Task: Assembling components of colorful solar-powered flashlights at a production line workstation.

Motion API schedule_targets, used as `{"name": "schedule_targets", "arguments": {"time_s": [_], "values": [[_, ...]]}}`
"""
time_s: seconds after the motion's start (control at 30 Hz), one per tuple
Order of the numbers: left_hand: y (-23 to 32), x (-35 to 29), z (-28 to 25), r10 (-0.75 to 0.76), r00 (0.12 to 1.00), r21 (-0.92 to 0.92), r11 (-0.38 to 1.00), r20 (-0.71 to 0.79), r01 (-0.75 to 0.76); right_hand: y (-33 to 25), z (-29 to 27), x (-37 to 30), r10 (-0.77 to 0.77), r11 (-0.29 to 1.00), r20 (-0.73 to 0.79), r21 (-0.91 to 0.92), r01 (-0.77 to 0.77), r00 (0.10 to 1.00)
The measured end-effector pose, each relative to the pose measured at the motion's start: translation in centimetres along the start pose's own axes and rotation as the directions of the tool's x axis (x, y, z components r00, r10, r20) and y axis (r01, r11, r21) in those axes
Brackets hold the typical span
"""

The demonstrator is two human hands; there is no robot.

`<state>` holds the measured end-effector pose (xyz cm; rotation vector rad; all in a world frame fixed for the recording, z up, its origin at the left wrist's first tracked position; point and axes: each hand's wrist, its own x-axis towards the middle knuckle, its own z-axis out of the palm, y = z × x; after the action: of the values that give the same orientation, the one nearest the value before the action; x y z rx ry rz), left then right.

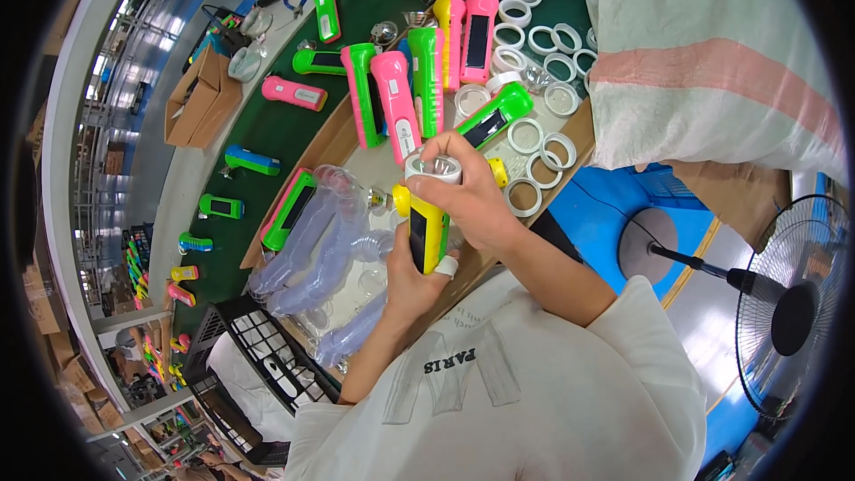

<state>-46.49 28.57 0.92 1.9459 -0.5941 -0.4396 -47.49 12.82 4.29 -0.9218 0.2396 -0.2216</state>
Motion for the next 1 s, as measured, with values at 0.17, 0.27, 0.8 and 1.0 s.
{"name": "schedule_targets", "arguments": {"time_s": [0.17,0.27,0.8,1.0], "values": [[0.7,0.8,-2.2,-0.314,0.861,-0.592,0.628,0.401,0.505,-0.1,-3.1,0.6,0.015,0.998,-0.048,0.066,-0.012,0.999],[-0.9,2.0,-4.6,-0.269,0.878,-0.771,0.421,0.397,0.477,-1.4,-7.3,0.2,-0.294,0.383,-0.037,-0.920,0.082,0.955],[-1.7,8.0,-8.5,0.229,0.919,0.658,0.645,0.320,-0.389,-4.2,-8.5,-1.3,-0.325,0.221,0.093,-0.960,0.171,0.941],[-2.5,4.2,-6.2,0.288,0.926,0.675,0.635,0.244,-0.375,-2.6,-6.8,-0.6,-0.358,0.469,0.015,-0.862,0.194,0.934]]}}
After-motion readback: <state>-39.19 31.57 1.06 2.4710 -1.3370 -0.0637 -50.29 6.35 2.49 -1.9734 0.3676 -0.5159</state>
